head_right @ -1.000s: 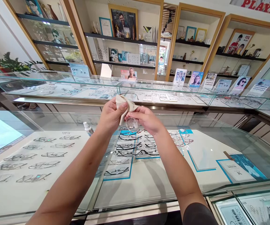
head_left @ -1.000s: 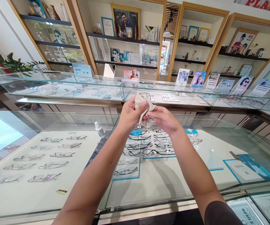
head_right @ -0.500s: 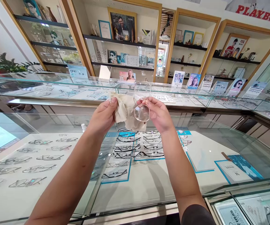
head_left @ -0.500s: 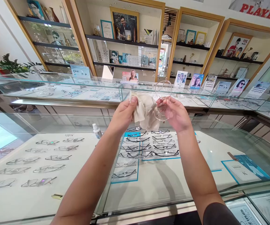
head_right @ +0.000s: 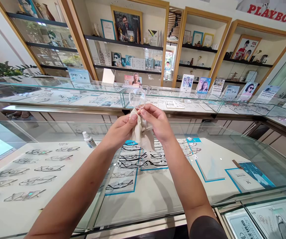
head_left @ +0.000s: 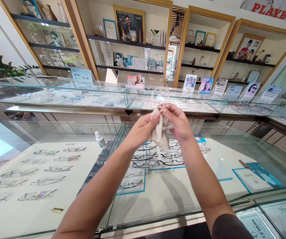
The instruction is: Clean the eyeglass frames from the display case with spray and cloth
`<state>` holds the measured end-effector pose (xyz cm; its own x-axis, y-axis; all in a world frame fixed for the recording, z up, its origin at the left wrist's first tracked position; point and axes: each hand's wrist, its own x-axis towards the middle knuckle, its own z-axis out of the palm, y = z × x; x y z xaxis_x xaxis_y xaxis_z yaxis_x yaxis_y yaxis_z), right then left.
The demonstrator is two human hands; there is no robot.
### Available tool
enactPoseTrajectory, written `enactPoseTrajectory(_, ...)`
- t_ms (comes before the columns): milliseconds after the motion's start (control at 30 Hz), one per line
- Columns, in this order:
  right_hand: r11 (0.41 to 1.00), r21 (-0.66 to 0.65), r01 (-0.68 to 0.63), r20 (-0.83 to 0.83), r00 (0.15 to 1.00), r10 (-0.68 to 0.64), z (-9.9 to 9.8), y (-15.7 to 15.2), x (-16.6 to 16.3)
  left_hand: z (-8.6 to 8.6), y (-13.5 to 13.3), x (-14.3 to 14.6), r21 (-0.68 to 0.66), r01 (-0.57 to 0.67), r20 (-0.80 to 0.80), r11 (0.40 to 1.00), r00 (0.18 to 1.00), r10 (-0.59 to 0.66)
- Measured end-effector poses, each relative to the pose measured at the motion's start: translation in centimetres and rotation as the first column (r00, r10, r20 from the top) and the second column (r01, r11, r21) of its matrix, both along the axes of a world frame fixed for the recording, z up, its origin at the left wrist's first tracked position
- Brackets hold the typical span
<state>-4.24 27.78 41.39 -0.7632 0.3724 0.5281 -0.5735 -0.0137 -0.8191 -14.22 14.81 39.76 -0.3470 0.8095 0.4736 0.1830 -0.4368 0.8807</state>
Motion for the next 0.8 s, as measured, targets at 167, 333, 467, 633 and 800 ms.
enactPoseTrajectory(167, 0.998, -0.059, -0.030, -0.014, 0.999, 0.029, -0.5, -0.4, -0.7, -0.2, 0.7, 0.6, 0.069, -0.091, 0.054, 0.993, 0.995, 0.088)
enactPoseTrajectory(333, 0.994, -0.090, -0.063, -0.037, 0.998, 0.060, -0.7, -0.9, -0.8, 0.1, 0.8, 1.1, 0.115, -0.123, 0.119, 0.986, 0.987, 0.109)
enactPoseTrajectory(467, 0.993, -0.114, -0.042, -0.035, 0.999, 0.039, -0.6, -1.3, -0.8, 0.4, 0.4, 1.3, 0.088, -0.116, 0.109, 0.989, 0.988, 0.106)
enactPoseTrajectory(633, 0.991, -0.136, -0.020, -0.048, 0.999, 0.014, -0.7, -0.8, -1.0, 0.2, 0.3, 1.1, 0.064, -0.061, 0.070, 0.996, 0.996, 0.057)
enactPoseTrajectory(800, 0.985, -0.171, -0.006, -0.081, 0.997, -0.008, -0.9, -0.9, -1.2, -0.5, 1.0, 1.1, 0.132, -0.123, 0.044, 0.984, 0.992, 0.118)
